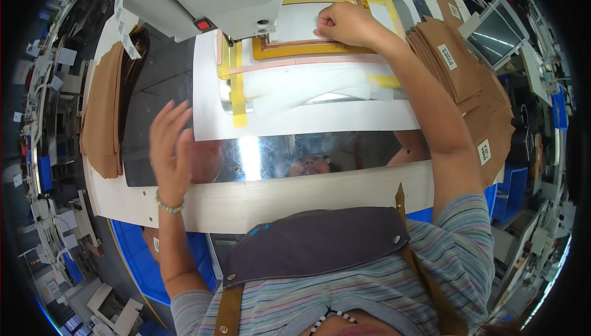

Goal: Sewing rectangular leather labels onto fabric components using an industrial sewing machine.

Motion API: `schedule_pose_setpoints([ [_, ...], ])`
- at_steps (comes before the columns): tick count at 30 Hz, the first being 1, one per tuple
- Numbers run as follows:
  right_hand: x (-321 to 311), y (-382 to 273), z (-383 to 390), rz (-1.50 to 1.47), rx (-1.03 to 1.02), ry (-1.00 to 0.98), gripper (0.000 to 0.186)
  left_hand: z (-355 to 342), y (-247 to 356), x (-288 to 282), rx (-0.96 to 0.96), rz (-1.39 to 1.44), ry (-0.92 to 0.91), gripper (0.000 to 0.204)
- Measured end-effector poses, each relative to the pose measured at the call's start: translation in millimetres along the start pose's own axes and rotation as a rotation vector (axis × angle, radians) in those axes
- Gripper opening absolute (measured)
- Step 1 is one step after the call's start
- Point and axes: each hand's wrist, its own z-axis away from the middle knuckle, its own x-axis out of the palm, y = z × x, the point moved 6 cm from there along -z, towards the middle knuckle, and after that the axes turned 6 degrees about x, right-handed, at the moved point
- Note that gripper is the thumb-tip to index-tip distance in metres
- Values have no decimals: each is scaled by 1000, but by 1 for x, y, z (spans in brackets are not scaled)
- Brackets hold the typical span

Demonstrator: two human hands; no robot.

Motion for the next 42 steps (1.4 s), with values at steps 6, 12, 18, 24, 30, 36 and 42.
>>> schedule_pose_setpoints([
  [6,2,1,6,31,47,-7,26,-84,20,96,252,-43,-321,50],
  [12,10,-8,-3,-94,-16,-13,30,-103,16,132,351,-214,-375,76],
  [18,19,-20,-11,-115,-60,-40,29,-104,16,138,364,-241,-378,84],
  [24,-3,-2,-9,-173,-73,-83,18,-103,18,139,352,-206,-341,88],
  [30,-36,40,5,-76,-38,-6,10,-103,16,138,360,-237,-327,87],
  [36,-33,41,23,41,-63,-22,4,-103,15,140,354,-247,-331,85],
  [42,-33,37,26,82,-61,-61,3,-104,16,138,357,-255,-341,83],
])
